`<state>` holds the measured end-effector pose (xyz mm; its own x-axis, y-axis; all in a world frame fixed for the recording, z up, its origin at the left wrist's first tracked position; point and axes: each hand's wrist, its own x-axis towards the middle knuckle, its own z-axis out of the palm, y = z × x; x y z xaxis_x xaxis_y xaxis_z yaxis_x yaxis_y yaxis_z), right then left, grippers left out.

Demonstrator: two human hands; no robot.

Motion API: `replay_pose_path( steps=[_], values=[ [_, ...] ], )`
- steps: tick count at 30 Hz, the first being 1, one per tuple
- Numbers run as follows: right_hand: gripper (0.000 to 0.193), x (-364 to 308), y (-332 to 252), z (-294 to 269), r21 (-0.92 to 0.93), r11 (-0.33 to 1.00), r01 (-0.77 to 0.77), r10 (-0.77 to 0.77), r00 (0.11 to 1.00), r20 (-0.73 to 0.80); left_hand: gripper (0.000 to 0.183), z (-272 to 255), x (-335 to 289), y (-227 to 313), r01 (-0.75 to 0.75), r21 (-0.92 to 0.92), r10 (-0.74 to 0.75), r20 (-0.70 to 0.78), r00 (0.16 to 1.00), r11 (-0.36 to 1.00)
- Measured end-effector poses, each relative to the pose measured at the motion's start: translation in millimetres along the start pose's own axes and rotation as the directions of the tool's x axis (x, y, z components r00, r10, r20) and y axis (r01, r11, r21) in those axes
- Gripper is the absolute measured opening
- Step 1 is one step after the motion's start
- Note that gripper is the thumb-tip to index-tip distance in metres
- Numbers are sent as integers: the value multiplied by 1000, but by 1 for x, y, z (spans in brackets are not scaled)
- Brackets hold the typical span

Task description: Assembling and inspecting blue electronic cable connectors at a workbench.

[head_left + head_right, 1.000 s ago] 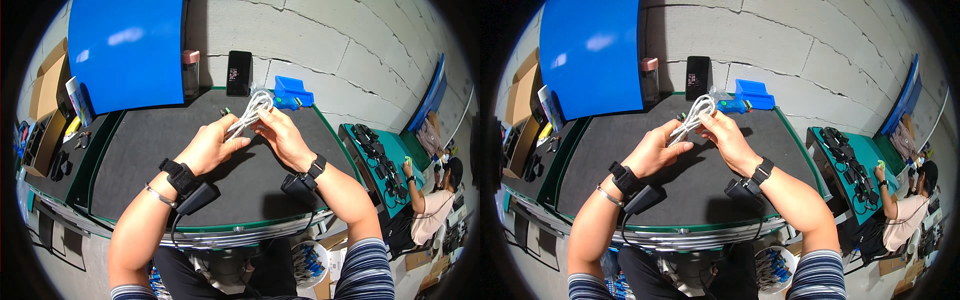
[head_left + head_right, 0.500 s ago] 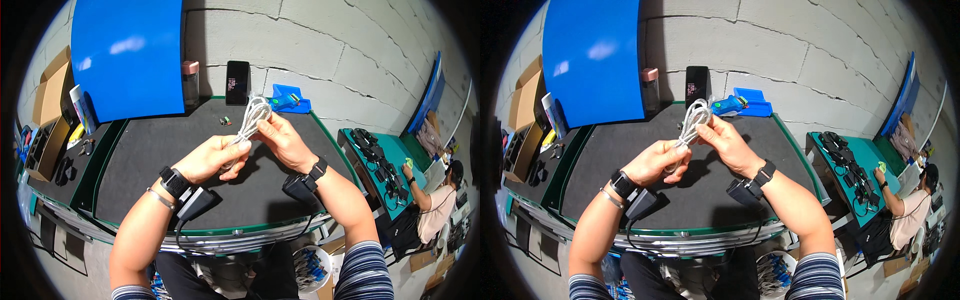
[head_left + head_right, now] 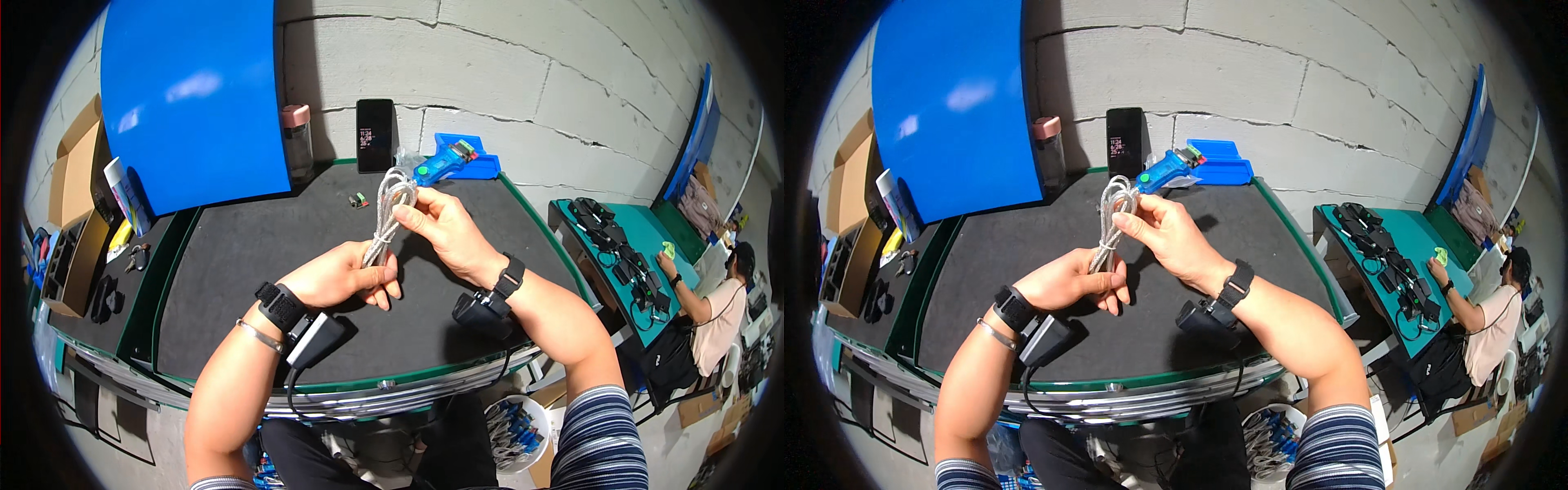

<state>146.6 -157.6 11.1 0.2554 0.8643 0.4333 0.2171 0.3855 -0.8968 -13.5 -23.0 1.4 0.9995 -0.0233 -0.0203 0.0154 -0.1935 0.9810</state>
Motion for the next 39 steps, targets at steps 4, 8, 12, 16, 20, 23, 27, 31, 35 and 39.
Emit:
replay_pose_path(
  steps=[4,8,12,16,20,23,27,31,35,39],
  values=[
    [30,2,-6,-6,116,992,-57,36,984,176,24,1,-8,11,8,-51,3,210,978,999],
    [38,-1,-10,-10,237,963,-129,59,958,282,24,7,-13,16,30,-112,8,324,946,993],
    [41,-1,-7,-10,319,932,-174,44,926,374,28,8,-14,17,58,-109,-14,365,931,992],
    [39,1,-1,-8,319,934,-161,56,948,314,29,8,-8,14,92,-32,-82,239,968,995],
    [36,2,0,-7,285,955,-84,21,976,216,27,7,-4,11,88,8,-88,131,987,996],
    [32,2,-1,-7,240,970,-40,5,989,147,32,7,-3,10,61,47,-67,134,989,997],
    [31,3,-1,-8,112,993,22,-31,997,73,46,7,-2,9,31,47,-32,23,999,998],
    [35,4,-1,-6,33,992,119,-118,992,-40,55,5,-1,9,-43,79,55,-157,986,996],
    [38,3,-5,-4,-21,982,190,-190,981,-33,55,3,-1,12,-137,-35,105,-472,876,990],
    [42,-1,-9,-4,-27,992,120,-116,985,127,54,1,-3,15,-265,-106,180,-498,848,958]
  ],
)
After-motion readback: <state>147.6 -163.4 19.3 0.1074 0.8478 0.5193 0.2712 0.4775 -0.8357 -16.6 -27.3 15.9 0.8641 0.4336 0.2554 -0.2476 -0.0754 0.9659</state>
